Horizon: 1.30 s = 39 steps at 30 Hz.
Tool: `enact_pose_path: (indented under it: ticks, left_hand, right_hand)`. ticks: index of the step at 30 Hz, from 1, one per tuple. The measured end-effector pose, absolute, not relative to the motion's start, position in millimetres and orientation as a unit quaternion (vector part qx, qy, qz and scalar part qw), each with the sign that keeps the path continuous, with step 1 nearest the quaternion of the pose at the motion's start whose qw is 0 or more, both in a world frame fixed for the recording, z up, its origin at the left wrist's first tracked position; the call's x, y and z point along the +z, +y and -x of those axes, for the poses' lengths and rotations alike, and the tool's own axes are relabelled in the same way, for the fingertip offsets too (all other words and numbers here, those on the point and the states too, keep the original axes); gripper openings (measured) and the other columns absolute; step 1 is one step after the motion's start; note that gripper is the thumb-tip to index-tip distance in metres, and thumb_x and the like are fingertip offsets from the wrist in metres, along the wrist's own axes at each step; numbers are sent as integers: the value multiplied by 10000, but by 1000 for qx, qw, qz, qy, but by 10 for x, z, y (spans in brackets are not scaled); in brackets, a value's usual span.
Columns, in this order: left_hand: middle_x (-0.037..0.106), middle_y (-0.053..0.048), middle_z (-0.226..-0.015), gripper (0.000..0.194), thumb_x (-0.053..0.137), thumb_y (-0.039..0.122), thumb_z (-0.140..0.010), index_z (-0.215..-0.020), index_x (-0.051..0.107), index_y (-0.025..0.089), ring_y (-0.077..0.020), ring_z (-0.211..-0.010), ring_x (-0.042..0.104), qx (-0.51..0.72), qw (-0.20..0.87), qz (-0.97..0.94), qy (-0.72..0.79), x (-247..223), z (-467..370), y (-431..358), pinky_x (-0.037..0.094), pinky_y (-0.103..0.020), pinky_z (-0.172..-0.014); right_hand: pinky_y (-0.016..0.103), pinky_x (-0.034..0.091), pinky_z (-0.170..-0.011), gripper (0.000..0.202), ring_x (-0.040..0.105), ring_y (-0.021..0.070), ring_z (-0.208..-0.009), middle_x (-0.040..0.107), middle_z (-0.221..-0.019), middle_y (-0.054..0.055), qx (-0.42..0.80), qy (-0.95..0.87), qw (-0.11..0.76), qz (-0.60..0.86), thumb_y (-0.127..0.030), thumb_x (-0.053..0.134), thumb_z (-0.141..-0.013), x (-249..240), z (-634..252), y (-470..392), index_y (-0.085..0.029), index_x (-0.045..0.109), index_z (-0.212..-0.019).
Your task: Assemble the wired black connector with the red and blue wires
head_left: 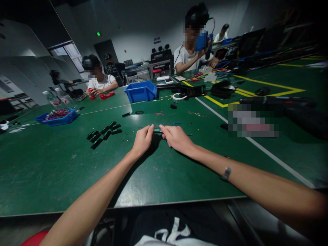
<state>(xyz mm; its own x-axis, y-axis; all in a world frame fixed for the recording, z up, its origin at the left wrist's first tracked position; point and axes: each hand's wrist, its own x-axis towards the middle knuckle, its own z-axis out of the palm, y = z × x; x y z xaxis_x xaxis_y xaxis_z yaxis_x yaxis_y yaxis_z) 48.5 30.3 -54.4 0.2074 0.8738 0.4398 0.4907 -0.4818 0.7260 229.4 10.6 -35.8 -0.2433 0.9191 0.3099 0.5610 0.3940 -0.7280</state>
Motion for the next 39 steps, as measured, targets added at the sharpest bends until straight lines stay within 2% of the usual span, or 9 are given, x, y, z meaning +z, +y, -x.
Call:
enact_pose_path:
  ticks: [12, 21, 28, 34, 39]
  left_hand:
    - [438, 22, -623, 504, 389, 514, -1040, -687, 475, 165, -113, -611, 381, 432, 233, -746, 450, -558, -479, 299, 264, -269, -603]
    - [447, 20, -632, 494, 390, 518, -1040, -708, 488, 166, -112, -610, 388, 429, 244, -748, 443, -539, -478, 294, 283, -267, -598]
    - [419, 25, -618, 509, 446, 581, -1002, -697, 466, 174, -103, -577, 385, 464, 326, -702, 430, -546, -478, 312, 302, -244, -548]
    - [401, 34, -609, 494, 499, 609, -967, -728, 475, 179, -92, -537, 376, 469, 402, -672, 409, -511, -493, 292, 308, -229, -495]
    - [382, 41, -603, 505, 521, 643, -940, -742, 482, 180, -88, -513, 360, 473, 440, -654, 394, -473, -524, 272, 308, -228, -459]
  right_hand:
    - [281, 325, -592, 536, 543, 153, -484, 541, -461, 8, 227, -755, 360, 499, -489, 348, -1064, -316, -2295, 101, -202, 504, -640]
    - [276, 328, -595, 502, 530, 144, -487, 538, -463, 3, 223, -756, 361, 498, -429, 355, -1065, -312, -2305, 105, -201, 501, -642]
    - [254, 346, -557, 548, 523, 124, -474, 530, -482, -9, 254, -748, 373, 486, -522, 349, -1052, -349, -2315, 132, -189, 515, -650]
    - [223, 373, -475, 563, 552, 104, -448, 560, -581, -16, 359, -725, 404, 427, -607, 319, -1036, -386, -2312, 99, -177, 568, -772]
    - [210, 380, -470, 559, 538, 95, -447, 536, -564, -22, 371, -712, 430, 413, -611, 345, -1029, -360, -2308, 63, -172, 563, -760]
